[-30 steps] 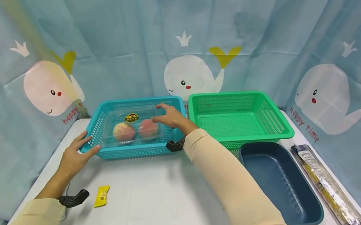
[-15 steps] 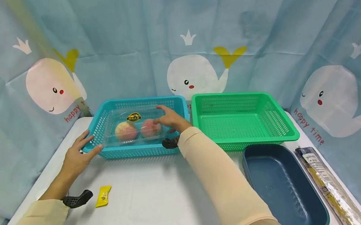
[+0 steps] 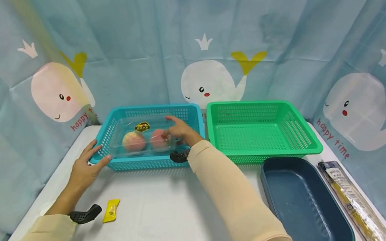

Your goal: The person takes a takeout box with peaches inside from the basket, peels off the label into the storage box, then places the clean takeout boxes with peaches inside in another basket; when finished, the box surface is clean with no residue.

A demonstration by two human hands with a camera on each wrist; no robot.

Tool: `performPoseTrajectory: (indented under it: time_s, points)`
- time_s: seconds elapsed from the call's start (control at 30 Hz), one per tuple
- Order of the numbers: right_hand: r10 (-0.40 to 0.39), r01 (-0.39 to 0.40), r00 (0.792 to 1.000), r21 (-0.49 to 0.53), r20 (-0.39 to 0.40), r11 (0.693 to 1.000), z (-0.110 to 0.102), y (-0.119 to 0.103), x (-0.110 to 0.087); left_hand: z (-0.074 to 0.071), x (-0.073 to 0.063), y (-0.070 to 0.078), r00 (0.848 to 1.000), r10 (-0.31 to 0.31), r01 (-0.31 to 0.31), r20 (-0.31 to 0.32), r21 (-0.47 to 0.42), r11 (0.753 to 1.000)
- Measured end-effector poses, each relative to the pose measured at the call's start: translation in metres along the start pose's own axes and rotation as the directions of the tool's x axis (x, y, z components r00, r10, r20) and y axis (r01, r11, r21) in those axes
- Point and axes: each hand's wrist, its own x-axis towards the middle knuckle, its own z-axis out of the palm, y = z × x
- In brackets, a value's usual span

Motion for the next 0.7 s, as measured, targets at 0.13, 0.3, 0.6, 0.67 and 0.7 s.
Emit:
performPoseTrajectory:
  time_s: [0.13,0.3,0.6,0.67,0.7]
  points:
    - [-0.054,0.052,0.998,0.070,0.019,0.996,0.005,0.000,0.001,0.001,0.000,-0.001,1.000,-0.001,0.001,0.001,-0.005,1.000]
    - [-0.144,0.141,0.990,0.179,0.004,0.974,0.007,-0.006,-0.001,0.000,0.001,-0.001,1.000,-0.007,0.007,-0.003,-0.003,1.000]
    - [-0.183,0.196,0.981,0.296,-0.071,0.935,-0.003,-0.013,-0.016,0.000,0.000,0.001,1.000,-0.014,0.014,-0.013,-0.014,1.000]
    - [-0.194,0.209,0.978,0.330,-0.078,0.921,-0.006,-0.014,-0.022,0.000,0.000,0.001,1.000,-0.019,0.019,-0.004,-0.016,1.000]
    - [-0.199,0.215,0.977,0.346,-0.080,0.913,-0.008,-0.016,-0.025,0.001,0.000,0.001,1.000,-0.022,0.022,-0.001,-0.016,1.000]
